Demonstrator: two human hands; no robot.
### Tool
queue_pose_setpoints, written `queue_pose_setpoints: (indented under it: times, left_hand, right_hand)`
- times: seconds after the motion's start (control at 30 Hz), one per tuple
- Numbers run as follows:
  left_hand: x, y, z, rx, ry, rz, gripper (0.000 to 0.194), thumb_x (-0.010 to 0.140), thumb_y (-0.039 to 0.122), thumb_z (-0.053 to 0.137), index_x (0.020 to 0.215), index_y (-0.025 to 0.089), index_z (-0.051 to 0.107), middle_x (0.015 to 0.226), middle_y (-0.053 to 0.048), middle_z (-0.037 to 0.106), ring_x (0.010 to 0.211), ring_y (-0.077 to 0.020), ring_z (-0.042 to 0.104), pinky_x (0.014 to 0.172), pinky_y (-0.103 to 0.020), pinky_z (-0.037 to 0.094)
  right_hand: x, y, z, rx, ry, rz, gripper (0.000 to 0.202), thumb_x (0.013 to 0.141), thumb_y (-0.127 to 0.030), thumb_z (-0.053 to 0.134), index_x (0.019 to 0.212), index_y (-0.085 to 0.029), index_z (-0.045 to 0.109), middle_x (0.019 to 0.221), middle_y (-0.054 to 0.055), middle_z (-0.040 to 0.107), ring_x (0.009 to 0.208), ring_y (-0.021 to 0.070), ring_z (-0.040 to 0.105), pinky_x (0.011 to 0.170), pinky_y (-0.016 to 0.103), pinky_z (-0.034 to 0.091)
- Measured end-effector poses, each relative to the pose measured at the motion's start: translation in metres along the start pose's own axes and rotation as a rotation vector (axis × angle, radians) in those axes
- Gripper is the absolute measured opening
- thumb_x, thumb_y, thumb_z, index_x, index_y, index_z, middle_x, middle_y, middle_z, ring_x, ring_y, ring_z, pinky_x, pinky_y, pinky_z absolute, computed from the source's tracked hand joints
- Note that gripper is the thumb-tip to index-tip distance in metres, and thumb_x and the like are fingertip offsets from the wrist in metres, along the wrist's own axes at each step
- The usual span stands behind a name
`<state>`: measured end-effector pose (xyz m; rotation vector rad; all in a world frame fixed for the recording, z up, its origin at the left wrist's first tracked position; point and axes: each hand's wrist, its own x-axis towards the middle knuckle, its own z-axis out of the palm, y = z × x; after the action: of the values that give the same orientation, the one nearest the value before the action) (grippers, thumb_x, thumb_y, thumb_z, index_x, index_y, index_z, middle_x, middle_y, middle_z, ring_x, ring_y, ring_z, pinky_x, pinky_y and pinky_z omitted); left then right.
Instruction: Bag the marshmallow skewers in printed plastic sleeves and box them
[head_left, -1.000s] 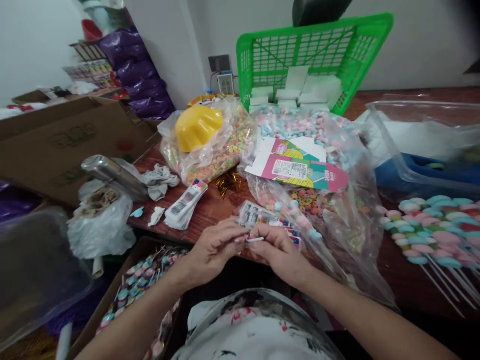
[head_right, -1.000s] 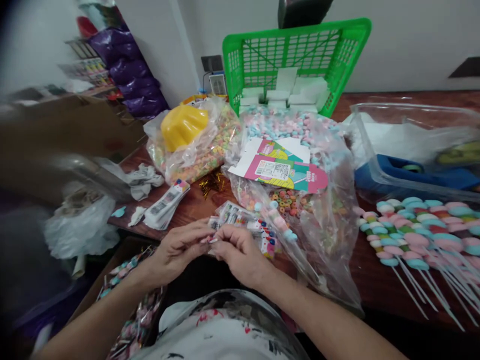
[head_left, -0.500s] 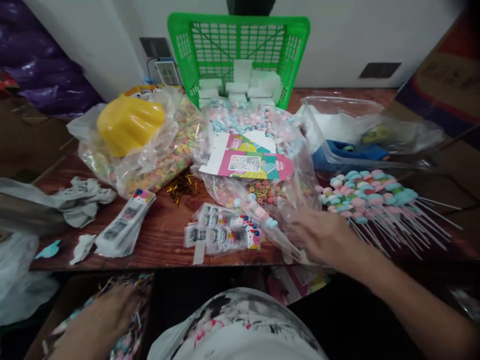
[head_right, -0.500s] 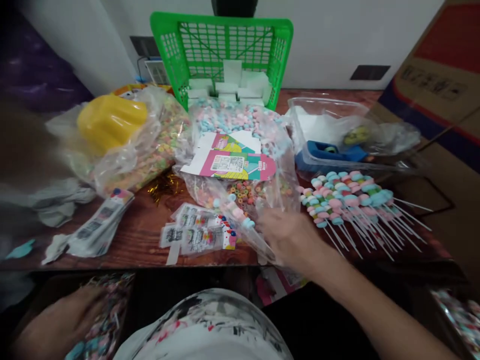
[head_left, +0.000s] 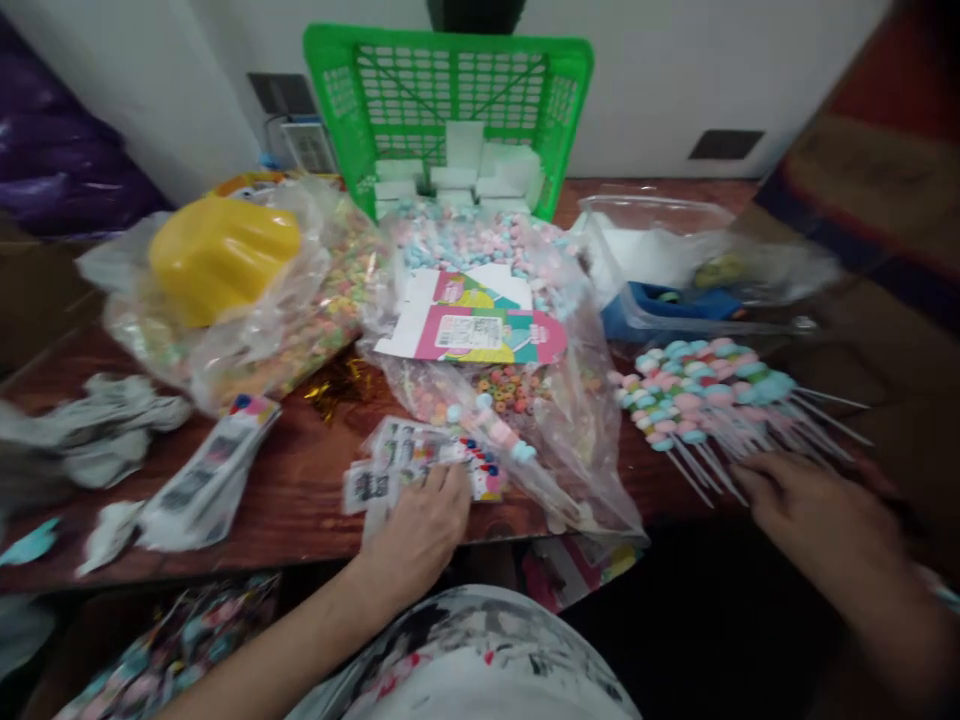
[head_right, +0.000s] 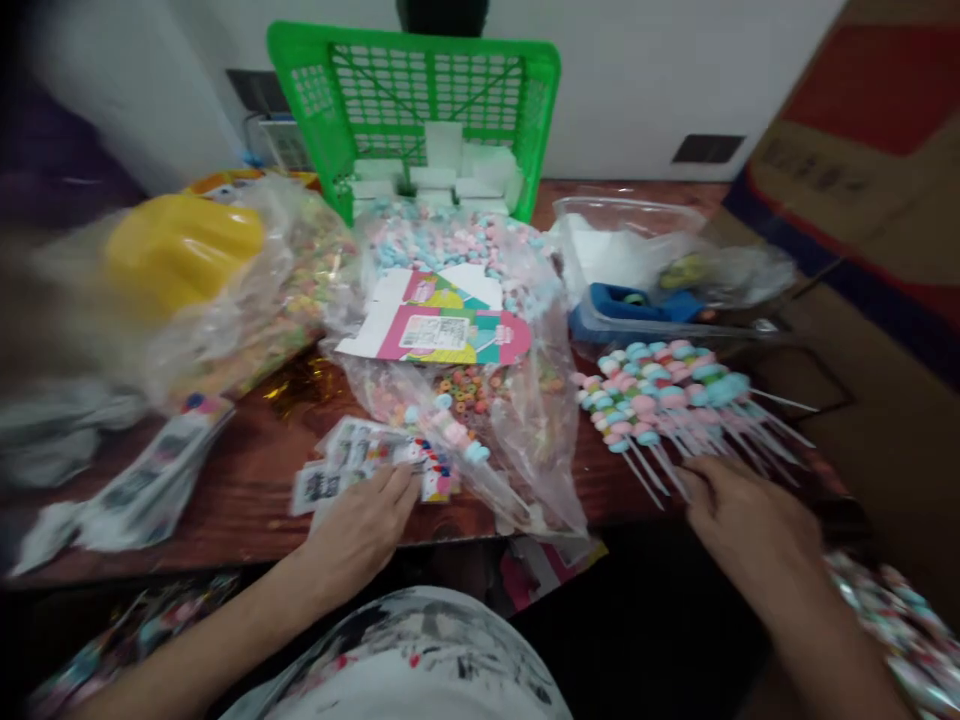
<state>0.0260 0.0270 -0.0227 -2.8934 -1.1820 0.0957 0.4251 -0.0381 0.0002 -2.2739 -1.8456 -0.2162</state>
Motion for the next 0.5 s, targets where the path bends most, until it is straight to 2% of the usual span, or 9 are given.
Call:
queue_pose_setpoints:
  times: [0.07, 0.17, 0.23, 0.3, 0.37, 0.5]
  left_hand:
    - [-0.001, -0.006, 0.008, 0.05, 0.095, -0.002, 0.045, 0.077, -0.001, 0.041, 0.118, 0.011, 0.054, 0.119, -0.016, 0.058, 0.106, -0.0263, 0.056, 0.083, -0.038, 0.051]
    - [0.001, -0.019, 0.013, 0.023, 0.31, 0.051, 0.04, 0.076, -0.002, 0.041, 0.107, 0.013, 0.06, 0.103, -0.012, 0.065, 0.094, -0.0236, 0.06, 0.08, -0.036, 0.052]
    - [0.003, -0.026, 0.014, 0.001, 0.463, 0.078, 0.032, 0.078, 0.0, 0.044, 0.1, 0.015, 0.062, 0.097, -0.01, 0.066, 0.093, -0.0238, 0.059, 0.082, -0.037, 0.051]
    - [0.004, -0.03, 0.015, 0.004, 0.562, 0.073, 0.026, 0.079, 0.003, 0.046, 0.095, 0.016, 0.063, 0.092, -0.009, 0.066, 0.092, -0.0246, 0.058, 0.082, -0.039, 0.05]
    - [0.003, -0.029, 0.017, 0.006, 0.564, 0.046, 0.024, 0.081, 0.004, 0.046, 0.093, 0.016, 0.063, 0.086, -0.008, 0.065, 0.085, -0.0234, 0.058, 0.077, -0.038, 0.051]
    - [-0.002, -0.019, 0.02, -0.046, 0.469, -0.055, 0.026, 0.082, 0.004, 0.043, 0.095, 0.014, 0.063, 0.085, -0.009, 0.064, 0.08, -0.0224, 0.058, 0.068, -0.035, 0.051]
  right_hand:
    - [0.007, -0.013, -0.003, -0.071, -0.02, 0.025, 0.024, 0.089, -0.034, 0.042, 0.09, -0.023, 0.064, 0.095, 0.008, 0.069, 0.076, 0.0247, 0.064, 0.063, 0.036, 0.041]
    - [0.018, -0.028, -0.002, -0.181, -0.108, 0.063, 0.029, 0.091, -0.036, 0.042, 0.094, -0.02, 0.065, 0.097, 0.009, 0.069, 0.079, 0.0245, 0.065, 0.063, 0.034, 0.042]
    - [0.022, -0.034, 0.0, -0.222, -0.161, 0.079, 0.031, 0.091, -0.037, 0.042, 0.091, -0.019, 0.066, 0.093, 0.009, 0.07, 0.078, 0.0245, 0.065, 0.062, 0.033, 0.041]
    - [0.024, -0.038, 0.002, -0.249, -0.217, 0.09, 0.031, 0.091, -0.039, 0.042, 0.087, -0.02, 0.066, 0.085, 0.009, 0.07, 0.074, 0.0245, 0.065, 0.06, 0.033, 0.039]
    - [0.026, -0.04, 0.005, -0.263, -0.27, 0.09, 0.03, 0.09, -0.04, 0.044, 0.086, -0.021, 0.066, 0.079, 0.009, 0.07, 0.071, 0.0248, 0.064, 0.059, 0.032, 0.037]
    - [0.032, -0.044, 0.011, -0.269, -0.298, 0.094, 0.025, 0.088, -0.034, 0.045, 0.085, -0.02, 0.066, 0.076, 0.011, 0.069, 0.067, 0.0248, 0.064, 0.057, 0.032, 0.035]
